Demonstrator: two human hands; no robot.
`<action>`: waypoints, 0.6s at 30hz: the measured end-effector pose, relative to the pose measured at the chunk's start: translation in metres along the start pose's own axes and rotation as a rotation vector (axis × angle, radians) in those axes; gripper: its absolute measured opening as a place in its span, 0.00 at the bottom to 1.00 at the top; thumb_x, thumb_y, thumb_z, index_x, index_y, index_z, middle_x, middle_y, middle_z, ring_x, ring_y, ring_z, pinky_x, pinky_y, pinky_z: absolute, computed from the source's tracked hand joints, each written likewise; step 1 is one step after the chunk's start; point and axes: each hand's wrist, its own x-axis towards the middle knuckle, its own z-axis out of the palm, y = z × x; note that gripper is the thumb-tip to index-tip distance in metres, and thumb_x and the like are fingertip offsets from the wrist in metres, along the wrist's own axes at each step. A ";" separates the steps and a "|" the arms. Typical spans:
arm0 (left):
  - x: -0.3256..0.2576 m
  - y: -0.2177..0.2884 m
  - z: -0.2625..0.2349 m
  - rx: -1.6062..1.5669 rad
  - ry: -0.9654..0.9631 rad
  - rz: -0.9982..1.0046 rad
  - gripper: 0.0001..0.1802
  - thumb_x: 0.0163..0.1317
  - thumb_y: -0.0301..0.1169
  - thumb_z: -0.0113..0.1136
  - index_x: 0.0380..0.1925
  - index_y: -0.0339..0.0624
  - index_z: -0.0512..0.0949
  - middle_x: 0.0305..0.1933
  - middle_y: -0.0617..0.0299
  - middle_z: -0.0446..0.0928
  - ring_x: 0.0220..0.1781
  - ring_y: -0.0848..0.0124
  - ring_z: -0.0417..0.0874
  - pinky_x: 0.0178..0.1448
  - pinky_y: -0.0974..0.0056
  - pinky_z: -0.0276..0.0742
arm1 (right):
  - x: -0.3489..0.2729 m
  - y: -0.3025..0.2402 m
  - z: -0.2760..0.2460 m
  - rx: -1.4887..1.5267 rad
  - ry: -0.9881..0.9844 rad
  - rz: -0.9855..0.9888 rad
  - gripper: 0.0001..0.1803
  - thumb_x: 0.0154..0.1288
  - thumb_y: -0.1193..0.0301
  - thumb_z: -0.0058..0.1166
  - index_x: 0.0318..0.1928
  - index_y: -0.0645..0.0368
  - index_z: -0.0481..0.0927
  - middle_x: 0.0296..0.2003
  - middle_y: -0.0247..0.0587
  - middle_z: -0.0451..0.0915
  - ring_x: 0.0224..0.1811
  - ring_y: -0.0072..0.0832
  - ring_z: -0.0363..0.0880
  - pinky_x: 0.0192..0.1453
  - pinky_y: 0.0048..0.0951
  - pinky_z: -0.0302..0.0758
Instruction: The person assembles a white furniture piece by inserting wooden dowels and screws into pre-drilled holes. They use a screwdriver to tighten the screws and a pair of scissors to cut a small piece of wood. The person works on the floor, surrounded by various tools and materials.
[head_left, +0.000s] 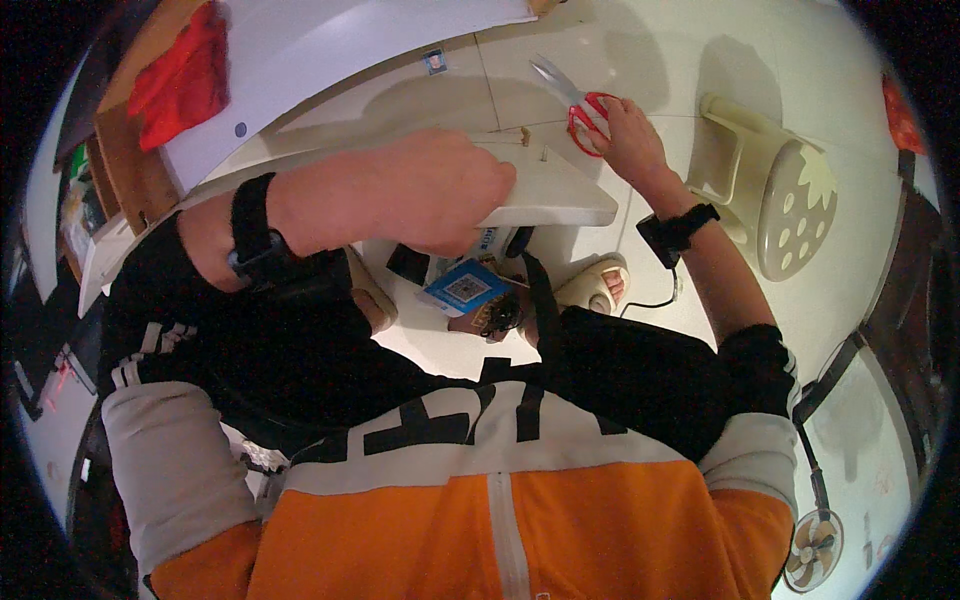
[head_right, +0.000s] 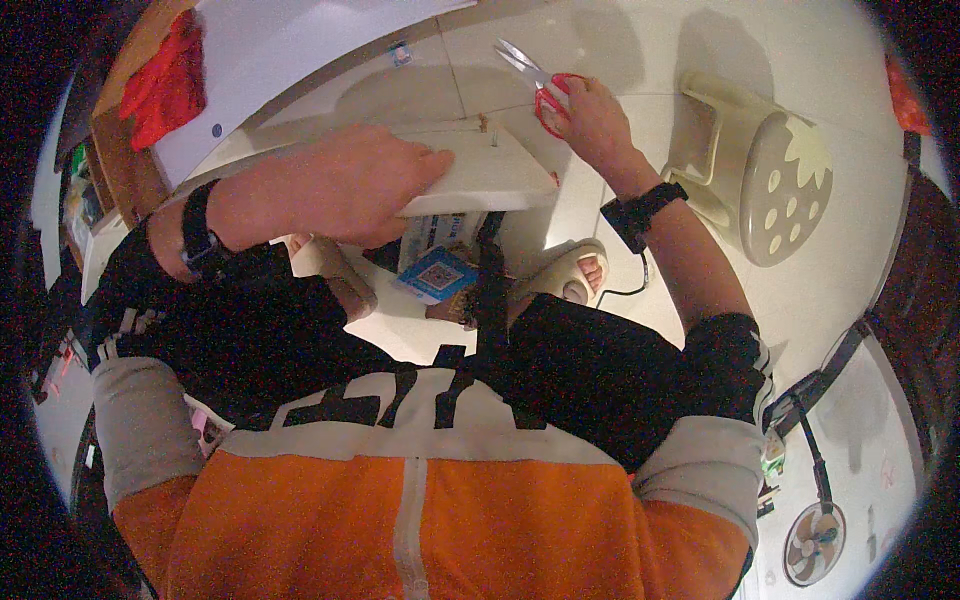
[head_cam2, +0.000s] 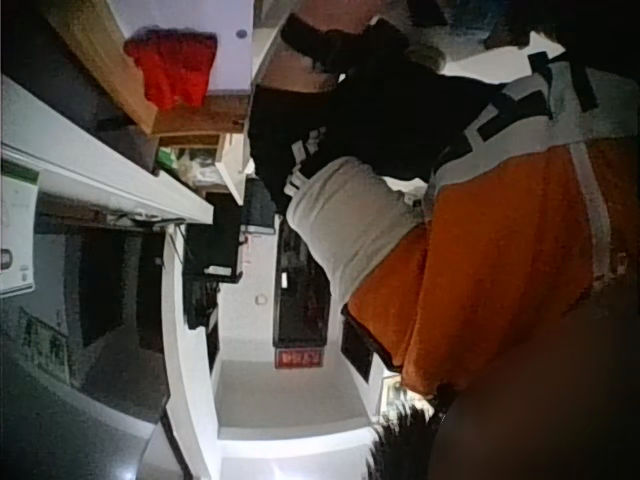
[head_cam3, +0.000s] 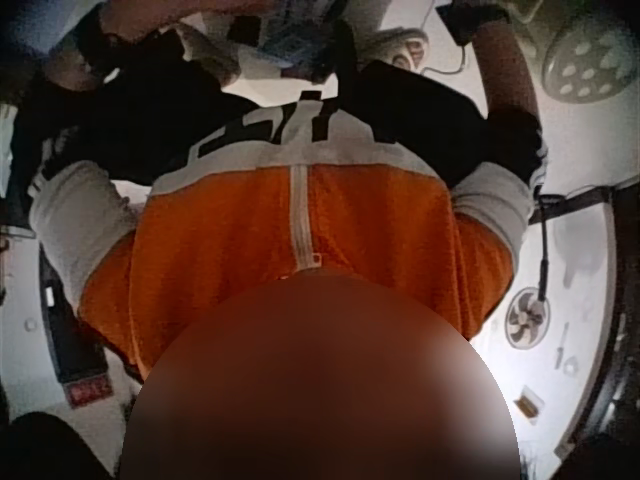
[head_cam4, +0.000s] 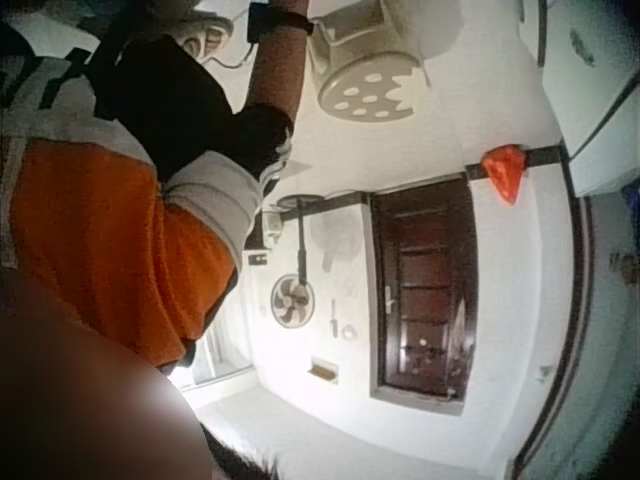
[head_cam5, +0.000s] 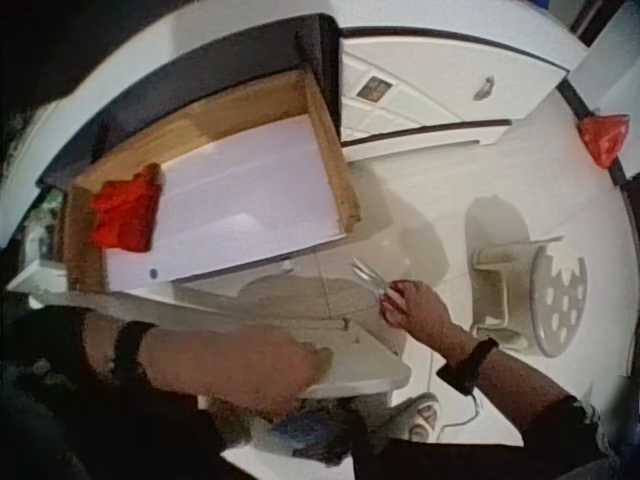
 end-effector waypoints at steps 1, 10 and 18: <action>0.000 0.001 -0.001 -0.005 -0.013 -0.008 0.22 0.44 0.26 0.62 0.41 0.29 0.71 0.33 0.40 0.78 0.36 0.41 0.81 0.42 0.45 0.78 | 0.002 -0.003 -0.002 0.011 0.035 -0.103 0.24 0.64 0.51 0.53 0.48 0.59 0.79 0.39 0.49 0.81 0.41 0.46 0.81 0.46 0.43 0.77; -0.002 0.002 0.000 -0.009 0.015 0.011 0.20 0.45 0.26 0.60 0.40 0.29 0.71 0.33 0.40 0.79 0.36 0.41 0.81 0.42 0.45 0.78 | 0.047 -0.048 0.016 0.747 -0.640 0.079 0.17 0.63 0.60 0.57 0.35 0.63 0.85 0.27 0.43 0.84 0.28 0.29 0.80 0.35 0.30 0.75; 0.002 0.004 -0.002 -0.046 0.012 -0.029 0.18 0.46 0.25 0.59 0.39 0.30 0.71 0.33 0.40 0.79 0.36 0.41 0.81 0.43 0.44 0.78 | 0.039 -0.057 0.017 0.843 -0.559 0.340 0.17 0.62 0.61 0.56 0.30 0.65 0.82 0.22 0.38 0.78 0.22 0.23 0.73 0.28 0.30 0.71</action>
